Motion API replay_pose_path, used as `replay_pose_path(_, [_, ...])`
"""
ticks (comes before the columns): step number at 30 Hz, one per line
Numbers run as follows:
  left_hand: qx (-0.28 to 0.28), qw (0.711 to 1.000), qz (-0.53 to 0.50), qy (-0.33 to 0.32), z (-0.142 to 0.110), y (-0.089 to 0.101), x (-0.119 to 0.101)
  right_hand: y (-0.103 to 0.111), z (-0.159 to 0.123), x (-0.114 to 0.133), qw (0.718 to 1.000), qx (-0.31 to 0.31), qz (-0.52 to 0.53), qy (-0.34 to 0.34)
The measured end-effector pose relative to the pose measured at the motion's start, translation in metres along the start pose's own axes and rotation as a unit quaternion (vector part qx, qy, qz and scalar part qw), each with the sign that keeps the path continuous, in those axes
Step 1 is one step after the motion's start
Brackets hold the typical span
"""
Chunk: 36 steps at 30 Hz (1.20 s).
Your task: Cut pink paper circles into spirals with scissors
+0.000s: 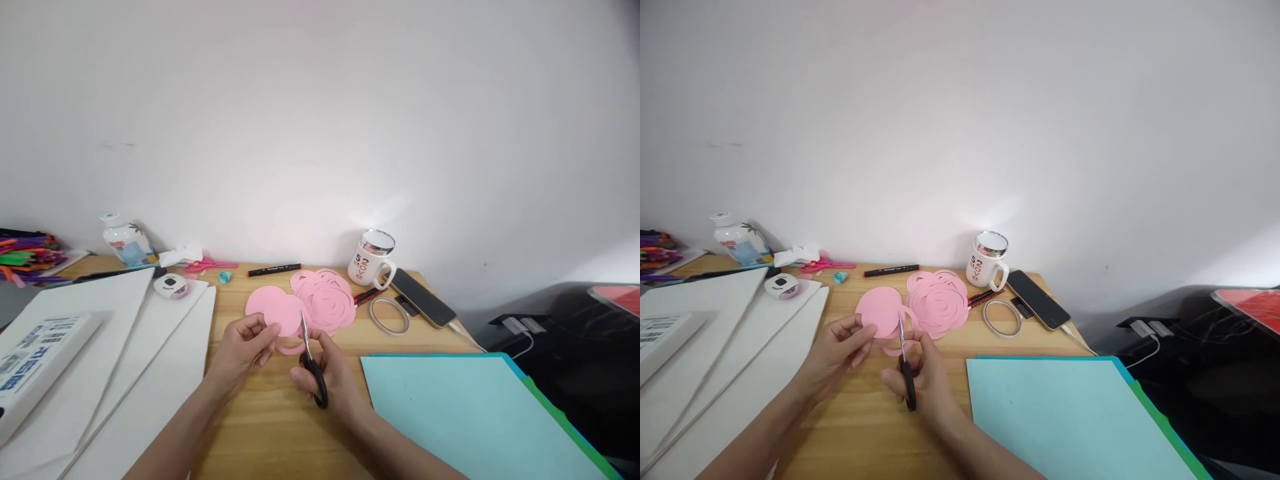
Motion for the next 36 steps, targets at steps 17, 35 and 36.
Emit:
replay_pose_path(17, [0.041,0.994,0.104,-0.007,-0.006,-0.006,0.008,-0.005,0.002,-0.006,0.998,0.031,0.047,0.004])
replay_pose_path(35, [0.039,0.993,0.113,-0.022,-0.005,-0.005,0.004,-0.003,0.004,-0.004,0.998,0.042,0.050,0.012])
replay_pose_path(36, [0.043,0.992,0.121,-0.021,-0.006,-0.005,0.004,-0.004,0.004,-0.004,0.998,0.043,0.051,0.011])
Point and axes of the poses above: each hand's wrist, its own z-axis towards the middle knuckle, its own y-axis out of the back of the hand, x = y × z, the point moved 7 cm from there along z, towards the middle knuckle, and after that the axes turned 15 degrees about -x, right-handed, at the moved point
